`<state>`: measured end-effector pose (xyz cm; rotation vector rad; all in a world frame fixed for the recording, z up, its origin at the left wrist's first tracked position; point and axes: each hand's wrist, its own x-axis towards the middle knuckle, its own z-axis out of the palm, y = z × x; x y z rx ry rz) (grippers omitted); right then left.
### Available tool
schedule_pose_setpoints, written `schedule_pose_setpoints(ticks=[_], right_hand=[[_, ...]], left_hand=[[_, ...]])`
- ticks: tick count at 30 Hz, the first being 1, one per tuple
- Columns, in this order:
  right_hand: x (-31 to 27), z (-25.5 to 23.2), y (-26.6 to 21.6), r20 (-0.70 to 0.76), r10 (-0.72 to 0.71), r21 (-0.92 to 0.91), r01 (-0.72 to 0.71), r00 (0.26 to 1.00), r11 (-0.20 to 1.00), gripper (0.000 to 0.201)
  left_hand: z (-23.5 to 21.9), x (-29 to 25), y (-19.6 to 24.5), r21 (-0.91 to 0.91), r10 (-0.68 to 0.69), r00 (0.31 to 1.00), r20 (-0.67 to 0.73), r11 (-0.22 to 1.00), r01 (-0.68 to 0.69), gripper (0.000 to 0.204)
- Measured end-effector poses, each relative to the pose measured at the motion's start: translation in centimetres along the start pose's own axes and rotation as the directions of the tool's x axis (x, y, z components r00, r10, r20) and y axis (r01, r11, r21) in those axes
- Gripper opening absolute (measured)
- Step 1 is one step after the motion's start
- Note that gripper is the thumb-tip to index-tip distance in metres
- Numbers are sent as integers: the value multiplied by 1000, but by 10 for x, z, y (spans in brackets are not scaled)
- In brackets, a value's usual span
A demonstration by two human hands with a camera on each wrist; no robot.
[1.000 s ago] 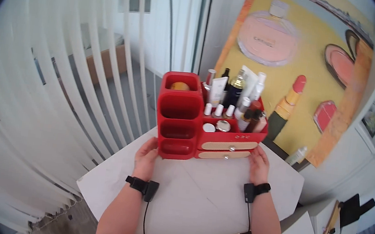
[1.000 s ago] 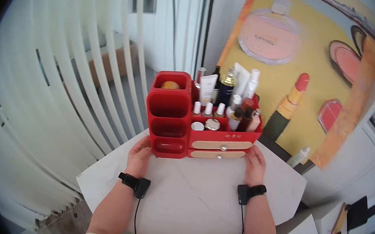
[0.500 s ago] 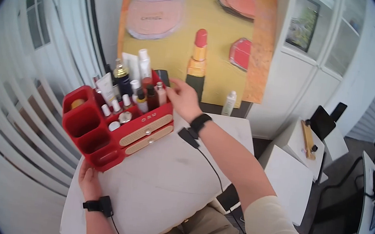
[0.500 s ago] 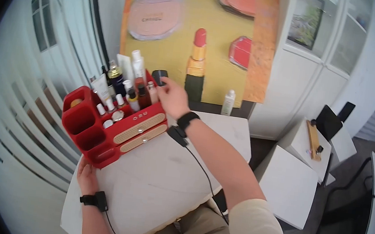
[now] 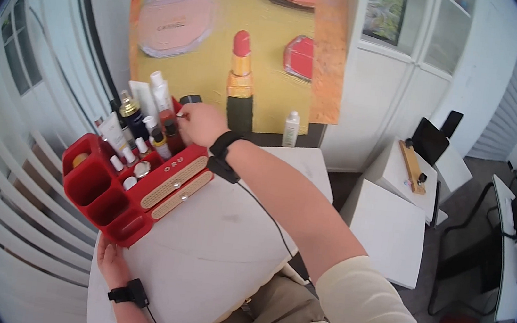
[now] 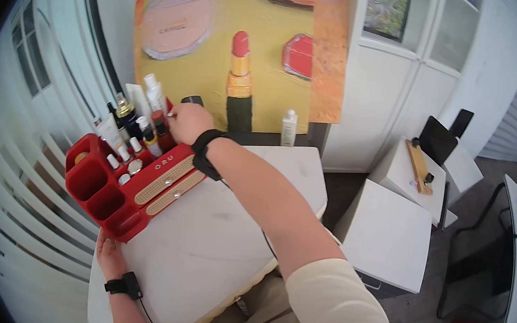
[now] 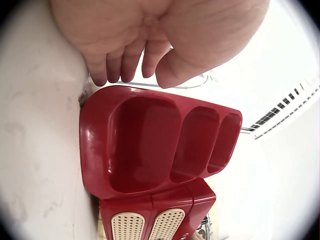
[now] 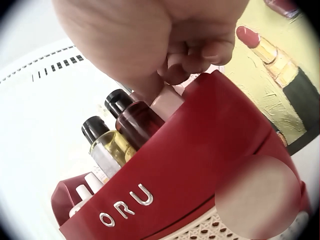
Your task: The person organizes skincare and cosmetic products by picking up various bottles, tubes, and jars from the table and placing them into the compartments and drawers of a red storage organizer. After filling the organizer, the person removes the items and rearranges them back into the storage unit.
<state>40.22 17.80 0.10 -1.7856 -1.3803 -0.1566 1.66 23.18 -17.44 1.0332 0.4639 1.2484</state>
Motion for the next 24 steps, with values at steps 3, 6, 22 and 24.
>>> schedule_pose_setpoints(ticks=[3, 6, 22, 24], right_hand=[[-5, -2, -2, -88, 4, 50, 0, 996, 999, 23], [-10, -9, 2, -220, -46, 130, 76, 975, 989, 27], [-159, 16, 42, 608, 292, 642, -673, 738, 367, 27], [-157, 22, 43, 676, 258, 574, -713, 690, 403, 25]], left_hand=[[-7, 1, -3, -20, 4, 1000, -28, 1000, -5, 44], [-6, 3, -4, -22, -4, 999, -50, 1000, 3, 45], [4, -4, 2, -8, -18, 995, -99, 1000, 18, 46], [4, -4, 4, 1, -17, 993, -114, 1000, 17, 46]])
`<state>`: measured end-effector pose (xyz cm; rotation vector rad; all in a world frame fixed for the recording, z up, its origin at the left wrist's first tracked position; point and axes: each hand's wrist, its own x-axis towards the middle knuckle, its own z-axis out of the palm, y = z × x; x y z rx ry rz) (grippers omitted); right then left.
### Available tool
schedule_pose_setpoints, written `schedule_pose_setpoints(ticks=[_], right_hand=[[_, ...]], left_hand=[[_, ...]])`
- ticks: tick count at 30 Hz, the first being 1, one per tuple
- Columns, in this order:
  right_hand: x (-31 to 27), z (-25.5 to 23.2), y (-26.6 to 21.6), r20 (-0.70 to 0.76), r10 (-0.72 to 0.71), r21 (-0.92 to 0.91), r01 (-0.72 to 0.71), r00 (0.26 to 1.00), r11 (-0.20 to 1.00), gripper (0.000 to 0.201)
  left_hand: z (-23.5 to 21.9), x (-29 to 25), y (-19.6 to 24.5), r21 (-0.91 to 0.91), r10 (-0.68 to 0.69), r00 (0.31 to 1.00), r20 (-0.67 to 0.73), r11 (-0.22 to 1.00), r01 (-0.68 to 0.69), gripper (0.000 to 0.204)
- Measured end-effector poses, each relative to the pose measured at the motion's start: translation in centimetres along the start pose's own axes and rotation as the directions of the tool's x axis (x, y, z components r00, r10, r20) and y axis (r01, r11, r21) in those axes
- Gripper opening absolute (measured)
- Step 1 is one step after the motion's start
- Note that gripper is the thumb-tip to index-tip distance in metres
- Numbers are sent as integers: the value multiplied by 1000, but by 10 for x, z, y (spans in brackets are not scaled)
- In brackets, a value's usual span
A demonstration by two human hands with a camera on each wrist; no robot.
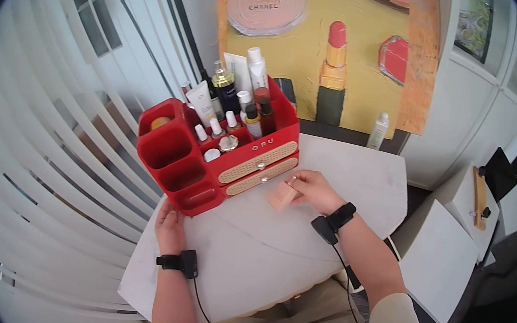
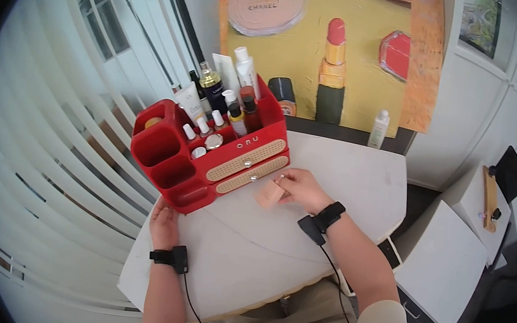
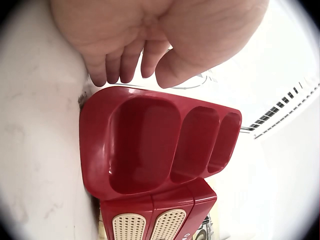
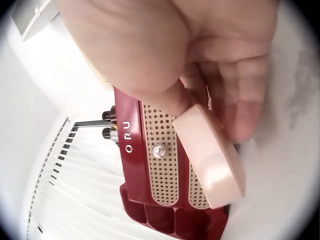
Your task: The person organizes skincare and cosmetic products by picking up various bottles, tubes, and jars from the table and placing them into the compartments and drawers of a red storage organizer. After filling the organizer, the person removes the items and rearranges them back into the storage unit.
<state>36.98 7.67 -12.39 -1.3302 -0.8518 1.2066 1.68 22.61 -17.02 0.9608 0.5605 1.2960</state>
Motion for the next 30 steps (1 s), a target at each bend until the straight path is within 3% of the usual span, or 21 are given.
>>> schedule_pose_setpoints(ticks=[7, 9, 10, 12, 18, 20, 25, 27, 28, 30], right_hand=[[5, -5, 6, 89, -36, -181, 52, 995, 982, 21], [1, -6, 1, 38, -1, -345, 14, 999, 939, 20], [5, -7, 7, 45, -4, -336, 19, 999, 942, 20], [12, -10, 23, 61, -214, -348, 222, 975, 911, 22], [10, -13, 25, -35, -168, -226, 155, 985, 962, 23], [7, -11, 22, -75, -162, -196, 145, 984, 970, 23], [12, -16, 27, -110, -191, -126, 177, 975, 976, 21], [12, -18, 25, -120, -211, -90, 201, 970, 975, 21], [11, -18, 21, -116, -210, -84, 201, 971, 976, 21], [7, -19, 15, -98, -93, 4, 94, 991, 996, 22]], left_hand=[[7, -2, 4, 24, -24, 999, -40, 999, 25, 46], [8, -3, 4, 37, -25, 999, -36, 999, 26, 46], [7, -2, 4, 31, -27, 999, -17, 999, 27, 46], [5, -2, 4, 37, -26, 1000, 5, 999, 25, 46], [1, -9, 5, -45, 6, 999, -42, 999, -8, 46], [4, -13, 12, 70, 164, 975, -152, 986, -155, 46], [43, -32, 49, 267, 296, 926, -233, 935, -232, 41], [63, -33, 61, 388, 270, 960, -68, 894, -224, 42], [78, -34, 67, 395, 272, 960, -68, 891, -225, 42], [129, -35, 78, 534, 147, 983, 105, 826, -181, 38]])
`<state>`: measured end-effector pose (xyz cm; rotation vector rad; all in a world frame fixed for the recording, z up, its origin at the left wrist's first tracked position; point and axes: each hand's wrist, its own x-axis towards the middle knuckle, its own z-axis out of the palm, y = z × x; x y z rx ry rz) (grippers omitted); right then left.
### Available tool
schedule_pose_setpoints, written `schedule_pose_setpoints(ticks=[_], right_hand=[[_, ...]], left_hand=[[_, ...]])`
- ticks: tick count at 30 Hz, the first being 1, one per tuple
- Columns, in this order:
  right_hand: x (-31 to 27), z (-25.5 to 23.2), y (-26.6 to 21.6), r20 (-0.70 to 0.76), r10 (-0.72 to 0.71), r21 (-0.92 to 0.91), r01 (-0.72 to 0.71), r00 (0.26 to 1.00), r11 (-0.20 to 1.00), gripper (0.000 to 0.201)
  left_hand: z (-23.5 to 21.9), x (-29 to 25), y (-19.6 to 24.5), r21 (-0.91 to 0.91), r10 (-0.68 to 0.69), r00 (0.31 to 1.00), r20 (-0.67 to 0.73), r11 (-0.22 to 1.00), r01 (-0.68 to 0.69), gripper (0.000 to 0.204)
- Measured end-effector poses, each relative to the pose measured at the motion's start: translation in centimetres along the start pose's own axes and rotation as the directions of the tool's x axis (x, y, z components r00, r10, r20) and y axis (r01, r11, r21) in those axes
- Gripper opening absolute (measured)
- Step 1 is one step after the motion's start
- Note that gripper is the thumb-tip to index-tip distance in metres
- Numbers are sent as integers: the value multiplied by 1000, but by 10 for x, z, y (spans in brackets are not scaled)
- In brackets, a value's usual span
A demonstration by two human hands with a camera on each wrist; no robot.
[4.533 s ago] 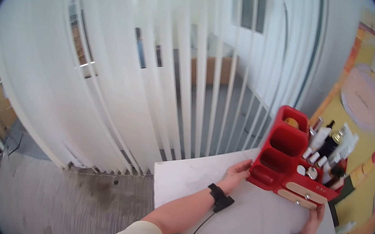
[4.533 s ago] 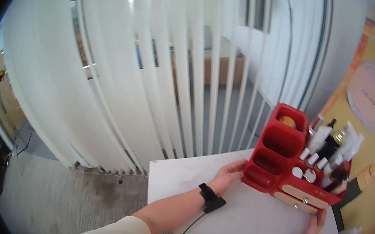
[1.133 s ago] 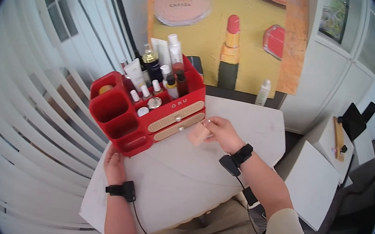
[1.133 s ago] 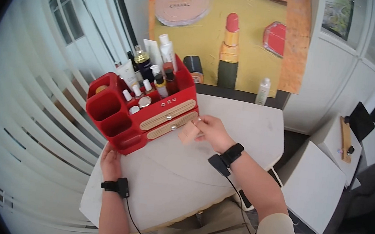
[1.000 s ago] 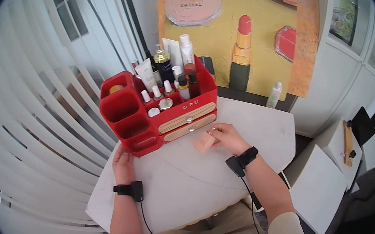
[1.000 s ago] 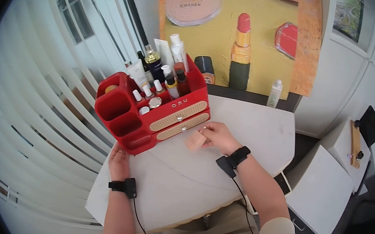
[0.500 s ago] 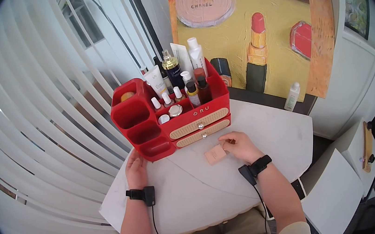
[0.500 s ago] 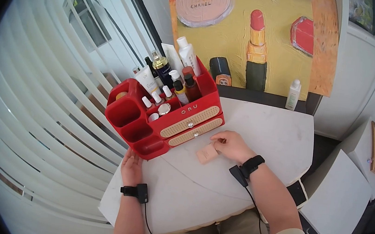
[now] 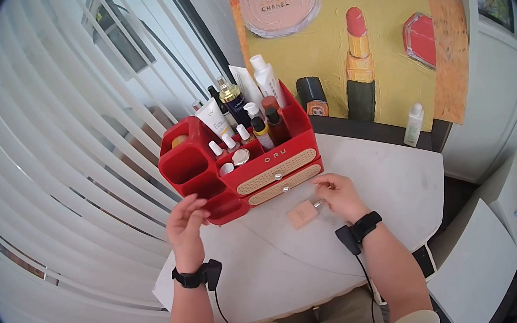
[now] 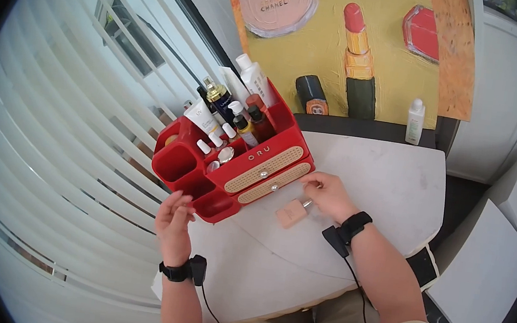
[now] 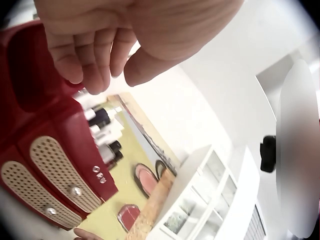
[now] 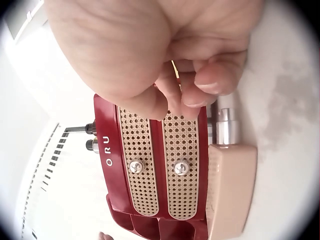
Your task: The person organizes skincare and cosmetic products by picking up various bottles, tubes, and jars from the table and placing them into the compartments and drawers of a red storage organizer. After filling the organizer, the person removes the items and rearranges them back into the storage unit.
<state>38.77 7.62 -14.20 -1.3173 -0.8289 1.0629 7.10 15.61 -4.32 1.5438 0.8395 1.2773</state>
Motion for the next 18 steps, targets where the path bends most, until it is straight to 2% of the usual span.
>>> schedule_pose_setpoints(ticks=[1, 3, 5, 6, 8, 11, 12, 13, 16, 18], right_hand=[[1, 0, 1, 2, -2, 3, 2, 1000, 1000, 22], [4, 0, 6, -7, -36, 16, 36, 999, 999, 20], [3, -1, 5, 1, -32, 38, 32, 999, 999, 21], [1, -1, 5, 10, -30, 53, 30, 999, 998, 22], [-2, 0, 0, -4, -35, 67, 35, 999, 997, 21], [-3, 0, 0, -12, -39, 84, 40, 999, 996, 21], [-3, 0, 0, -5, -39, 84, 39, 999, 996, 21], [-2, -1, 1, -7, -39, 87, 40, 999, 995, 21], [-1, 0, 2, 10, -43, 95, 42, 999, 995, 21], [-2, -1, 1, 15, -32, 92, 31, 999, 995, 22]], left_hand=[[17, 4, 15, 4, 2, 1000, 0, 1000, -2, 38], [51, 16, 41, 185, 87, 987, 134, 976, -111, 37], [82, 35, 60, 351, 95, 972, 213, 921, -167, 39], [92, 47, 61, 354, 95, 972, 215, 920, -168, 39], [108, 73, 54, 575, 122, 948, 293, 770, -276, 43], [122, 109, 34, 633, 143, 954, 264, 721, -284, 43], [124, 115, 30, 658, 221, 932, 287, 662, -359, 42], [127, 121, 26, 658, 221, 931, 290, 661, -362, 42], [135, 128, 27, 651, 146, 944, 297, 692, -312, 44], [145, 119, 44, 711, 111, 936, 335, 622, -328, 44]])
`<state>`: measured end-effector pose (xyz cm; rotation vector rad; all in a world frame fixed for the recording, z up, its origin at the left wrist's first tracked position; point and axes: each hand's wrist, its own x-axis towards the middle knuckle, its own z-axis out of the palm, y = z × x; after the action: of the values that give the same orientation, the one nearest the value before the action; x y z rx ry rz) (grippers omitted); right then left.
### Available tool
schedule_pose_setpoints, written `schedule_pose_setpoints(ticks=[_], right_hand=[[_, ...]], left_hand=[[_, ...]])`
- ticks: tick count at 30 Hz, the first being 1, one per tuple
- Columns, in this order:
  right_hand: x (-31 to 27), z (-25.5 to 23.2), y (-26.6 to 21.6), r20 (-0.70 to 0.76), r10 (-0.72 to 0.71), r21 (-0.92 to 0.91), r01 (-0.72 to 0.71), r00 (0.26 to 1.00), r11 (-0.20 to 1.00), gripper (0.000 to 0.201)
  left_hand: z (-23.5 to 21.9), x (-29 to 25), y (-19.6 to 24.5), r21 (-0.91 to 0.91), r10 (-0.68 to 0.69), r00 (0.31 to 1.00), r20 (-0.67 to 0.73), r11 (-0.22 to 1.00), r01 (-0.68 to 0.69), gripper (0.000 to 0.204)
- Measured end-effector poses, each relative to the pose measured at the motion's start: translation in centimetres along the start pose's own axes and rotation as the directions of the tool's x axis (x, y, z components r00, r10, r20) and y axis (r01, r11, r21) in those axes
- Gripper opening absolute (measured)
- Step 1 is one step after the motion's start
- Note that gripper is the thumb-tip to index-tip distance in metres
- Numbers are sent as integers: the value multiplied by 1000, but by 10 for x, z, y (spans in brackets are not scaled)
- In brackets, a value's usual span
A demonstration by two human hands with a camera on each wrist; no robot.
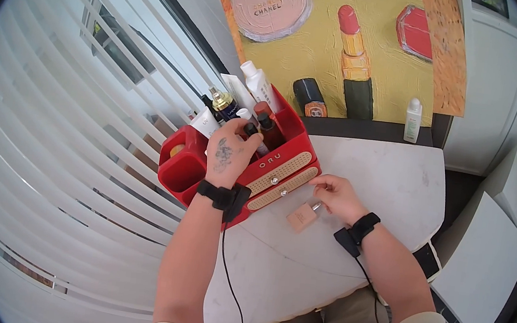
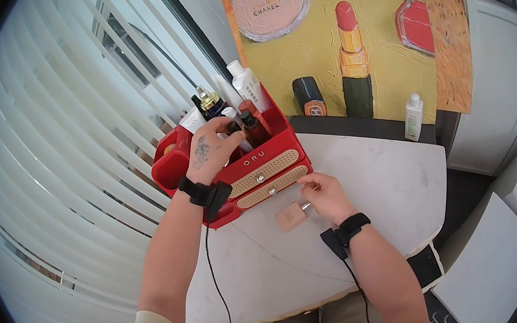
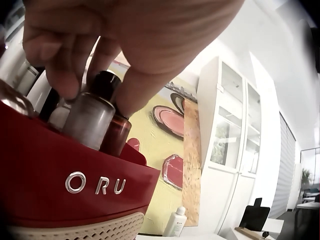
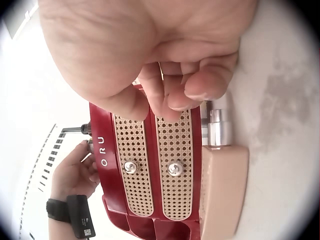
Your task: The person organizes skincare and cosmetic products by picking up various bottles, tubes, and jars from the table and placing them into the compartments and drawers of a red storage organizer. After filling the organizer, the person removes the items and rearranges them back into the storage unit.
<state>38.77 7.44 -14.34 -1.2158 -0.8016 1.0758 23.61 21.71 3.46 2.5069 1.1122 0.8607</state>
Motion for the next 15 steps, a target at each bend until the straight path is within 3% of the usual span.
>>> schedule_pose_setpoints(ticks=[4, 6, 9, 15], right_hand=[[3, -2, 7, 20, -19, 10, 18, 1000, 1000, 23], [3, -1, 6, 20, -34, -29, 34, 999, 999, 24], [1, 1, 3, -5, -47, -1, 47, 999, 999, 22], [1, 1, 0, -4, -30, -38, 30, 1000, 999, 20]], left_hand=[[6, -3, 9, 99, 116, 983, -140, 990, -103, 42], [7, 4, 6, 270, 250, 962, -108, 939, -214, 48], [-2, 6, 24, 320, 271, 962, 20, 910, -263, 45], [12, 20, 21, 498, 362, 924, 126, 783, -374, 30]])
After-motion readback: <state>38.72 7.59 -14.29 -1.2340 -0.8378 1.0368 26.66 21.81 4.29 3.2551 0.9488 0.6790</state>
